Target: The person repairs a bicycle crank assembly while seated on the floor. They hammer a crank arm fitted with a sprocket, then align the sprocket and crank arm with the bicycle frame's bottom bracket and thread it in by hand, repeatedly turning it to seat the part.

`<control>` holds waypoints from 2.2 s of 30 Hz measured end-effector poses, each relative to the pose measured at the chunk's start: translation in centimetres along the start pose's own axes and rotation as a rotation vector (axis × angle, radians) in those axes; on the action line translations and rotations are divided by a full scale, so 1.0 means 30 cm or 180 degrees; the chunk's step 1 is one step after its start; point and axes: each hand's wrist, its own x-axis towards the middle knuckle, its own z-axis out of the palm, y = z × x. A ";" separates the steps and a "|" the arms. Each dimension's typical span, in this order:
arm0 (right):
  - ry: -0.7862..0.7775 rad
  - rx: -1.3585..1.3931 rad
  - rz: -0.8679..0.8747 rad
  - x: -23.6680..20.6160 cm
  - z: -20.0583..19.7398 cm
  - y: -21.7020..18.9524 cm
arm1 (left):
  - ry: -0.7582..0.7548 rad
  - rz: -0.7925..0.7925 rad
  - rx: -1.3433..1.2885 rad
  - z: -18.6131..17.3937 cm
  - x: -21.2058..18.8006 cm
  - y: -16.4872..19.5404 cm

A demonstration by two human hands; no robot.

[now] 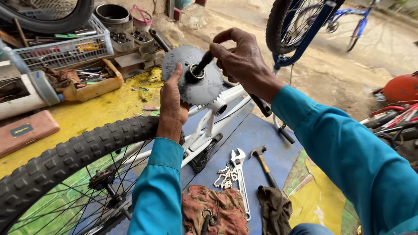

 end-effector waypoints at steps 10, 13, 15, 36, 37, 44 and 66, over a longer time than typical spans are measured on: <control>-0.0450 0.0254 -0.0242 -0.031 0.027 -0.044 | 0.0482 -0.0028 -0.0450 -0.057 0.009 0.086; 0.0005 -0.0887 -0.0173 -0.082 -0.009 -0.112 | 0.0213 -0.0001 -0.0626 -0.053 0.018 0.082; 0.0596 -0.1577 -0.2114 -0.215 -0.039 -0.123 | 0.0106 0.0050 -0.0681 -0.057 0.018 0.091; -0.1651 -0.0201 -0.2010 -0.940 -0.130 0.250 | -0.0093 0.0705 -0.0655 -0.171 0.106 0.139; -0.1657 -0.0149 -0.1862 -0.949 -0.141 0.256 | -0.0140 0.0745 -0.0632 -0.183 0.107 0.135; -0.0916 0.0949 0.0568 -0.941 -0.306 0.434 | 0.0024 0.0665 -0.0571 -0.184 0.122 0.151; 0.1605 0.1382 0.3105 -1.362 -0.345 1.639 | 0.1159 0.0528 0.0717 -0.412 0.325 0.512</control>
